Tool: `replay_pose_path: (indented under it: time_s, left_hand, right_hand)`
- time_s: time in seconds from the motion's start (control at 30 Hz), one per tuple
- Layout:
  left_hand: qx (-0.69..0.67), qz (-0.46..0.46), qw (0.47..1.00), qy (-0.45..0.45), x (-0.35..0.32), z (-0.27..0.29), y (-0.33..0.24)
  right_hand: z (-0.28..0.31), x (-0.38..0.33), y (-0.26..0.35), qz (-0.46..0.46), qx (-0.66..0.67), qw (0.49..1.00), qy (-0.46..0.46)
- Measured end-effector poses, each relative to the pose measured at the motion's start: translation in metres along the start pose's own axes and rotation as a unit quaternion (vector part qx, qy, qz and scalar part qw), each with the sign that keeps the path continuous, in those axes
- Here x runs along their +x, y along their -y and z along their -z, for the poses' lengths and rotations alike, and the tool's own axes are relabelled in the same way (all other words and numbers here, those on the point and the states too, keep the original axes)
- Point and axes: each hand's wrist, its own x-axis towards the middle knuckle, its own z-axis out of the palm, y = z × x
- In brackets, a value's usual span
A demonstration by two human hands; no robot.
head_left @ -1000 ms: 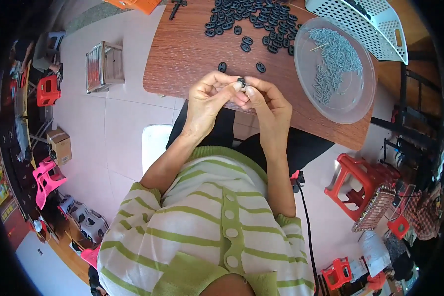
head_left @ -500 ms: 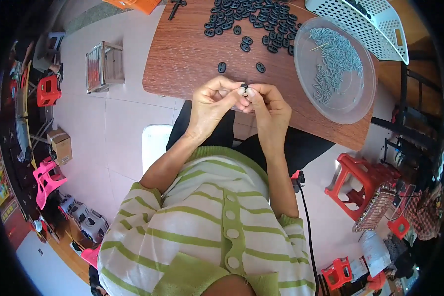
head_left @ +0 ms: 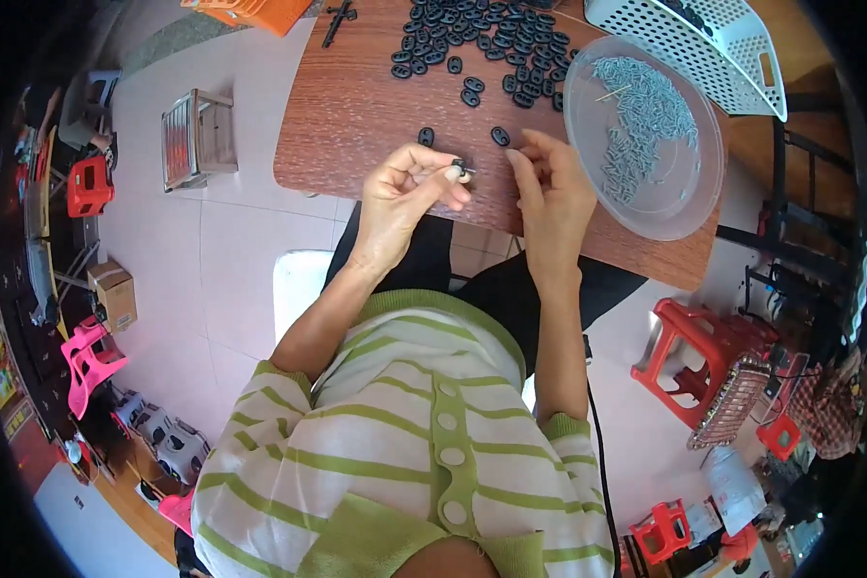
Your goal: Assembling small black plastic links or rings together by hand.
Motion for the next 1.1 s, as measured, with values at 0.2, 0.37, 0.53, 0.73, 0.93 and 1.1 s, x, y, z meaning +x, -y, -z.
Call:
replay_pose_path:
  time_s: [0.2, 0.37, 0.53, 0.73, 0.93, 1.1]
  left_hand:
    - [-0.009, 0.002, 1.000, 0.006, 0.002, 0.000, 0.002]
    - [-0.016, 0.004, 1.000, 0.007, 0.003, -0.001, 0.001]
    - [-0.022, 0.005, 1.000, 0.010, 0.001, 0.000, 0.001]
    - [-0.037, -0.001, 0.999, 0.011, -0.001, -0.001, 0.000]
    - [-0.017, -0.017, 1.000, 0.005, -0.004, -0.002, -0.007]
    - [-0.047, -0.032, 0.998, 0.019, -0.003, -0.017, -0.014]
  right_hand:
    - [-0.009, 0.010, -0.001, 0.114, -0.187, 0.976, 0.010]
    - [-0.011, 0.014, -0.002, 0.133, -0.213, 0.968, 0.023]
    - [-0.011, 0.015, 0.003, 0.127, -0.229, 0.964, 0.041]
    - [-0.001, 0.017, -0.002, 0.158, -0.191, 0.968, 0.034]
    - [0.002, 0.000, 0.005, 0.021, 0.067, 0.995, 0.069]
    - [-0.005, -0.007, 0.006, 0.053, 0.085, 0.995, 0.005]
